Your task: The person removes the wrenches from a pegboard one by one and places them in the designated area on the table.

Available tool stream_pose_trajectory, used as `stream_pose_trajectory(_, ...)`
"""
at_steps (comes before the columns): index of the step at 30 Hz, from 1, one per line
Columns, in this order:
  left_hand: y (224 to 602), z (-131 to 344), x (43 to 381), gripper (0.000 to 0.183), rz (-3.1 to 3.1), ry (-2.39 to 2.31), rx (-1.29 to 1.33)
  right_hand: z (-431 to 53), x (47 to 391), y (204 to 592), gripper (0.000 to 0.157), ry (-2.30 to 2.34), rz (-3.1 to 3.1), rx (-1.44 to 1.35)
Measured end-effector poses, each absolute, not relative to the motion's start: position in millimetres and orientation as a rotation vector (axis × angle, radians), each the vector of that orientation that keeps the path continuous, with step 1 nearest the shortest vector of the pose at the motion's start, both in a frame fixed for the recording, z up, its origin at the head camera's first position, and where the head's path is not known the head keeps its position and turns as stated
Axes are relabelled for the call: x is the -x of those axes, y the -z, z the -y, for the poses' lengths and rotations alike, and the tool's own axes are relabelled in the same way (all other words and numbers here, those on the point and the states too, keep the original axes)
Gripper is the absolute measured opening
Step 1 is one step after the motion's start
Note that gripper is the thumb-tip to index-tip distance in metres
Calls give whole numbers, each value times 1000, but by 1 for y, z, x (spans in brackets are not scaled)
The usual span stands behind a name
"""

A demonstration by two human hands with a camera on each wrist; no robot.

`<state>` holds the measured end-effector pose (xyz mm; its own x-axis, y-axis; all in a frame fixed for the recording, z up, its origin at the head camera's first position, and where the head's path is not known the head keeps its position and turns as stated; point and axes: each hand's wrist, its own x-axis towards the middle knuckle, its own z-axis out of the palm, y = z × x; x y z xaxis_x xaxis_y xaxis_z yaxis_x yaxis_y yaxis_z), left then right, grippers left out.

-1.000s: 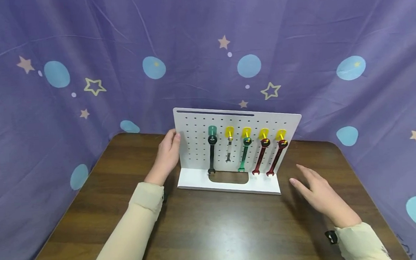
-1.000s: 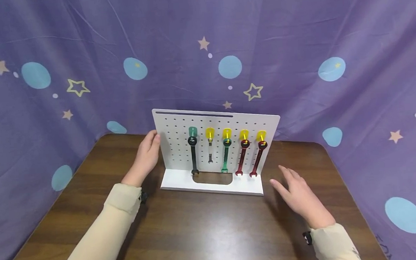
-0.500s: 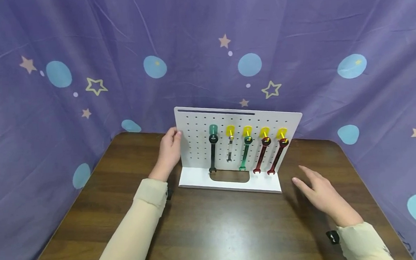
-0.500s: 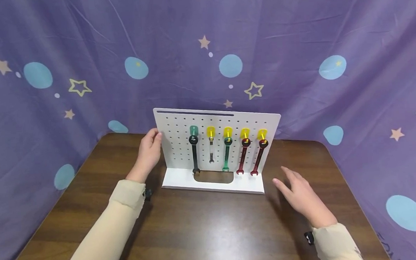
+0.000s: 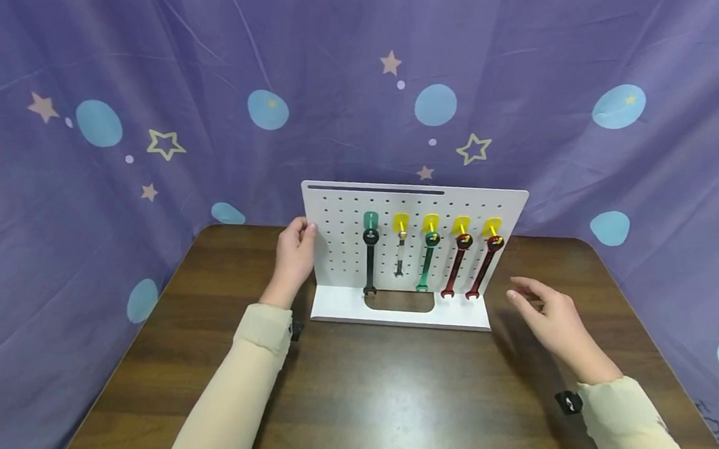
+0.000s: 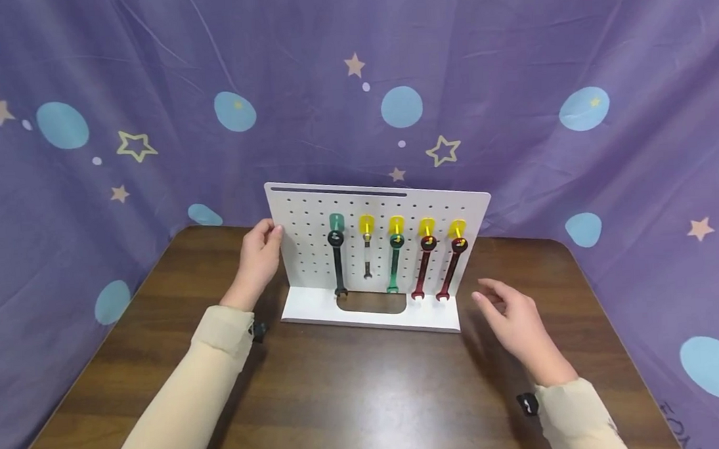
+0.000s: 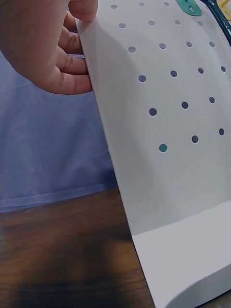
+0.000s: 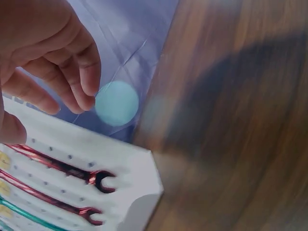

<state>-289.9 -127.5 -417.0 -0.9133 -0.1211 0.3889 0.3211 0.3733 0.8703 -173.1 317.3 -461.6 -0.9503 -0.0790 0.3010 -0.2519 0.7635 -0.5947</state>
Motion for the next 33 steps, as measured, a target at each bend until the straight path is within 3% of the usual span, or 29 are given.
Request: stream_pose_trajectory(33, 416, 128, 292, 19, 2254, 1601, 130, -291, 188, 443, 37, -1117, 2635, -255)
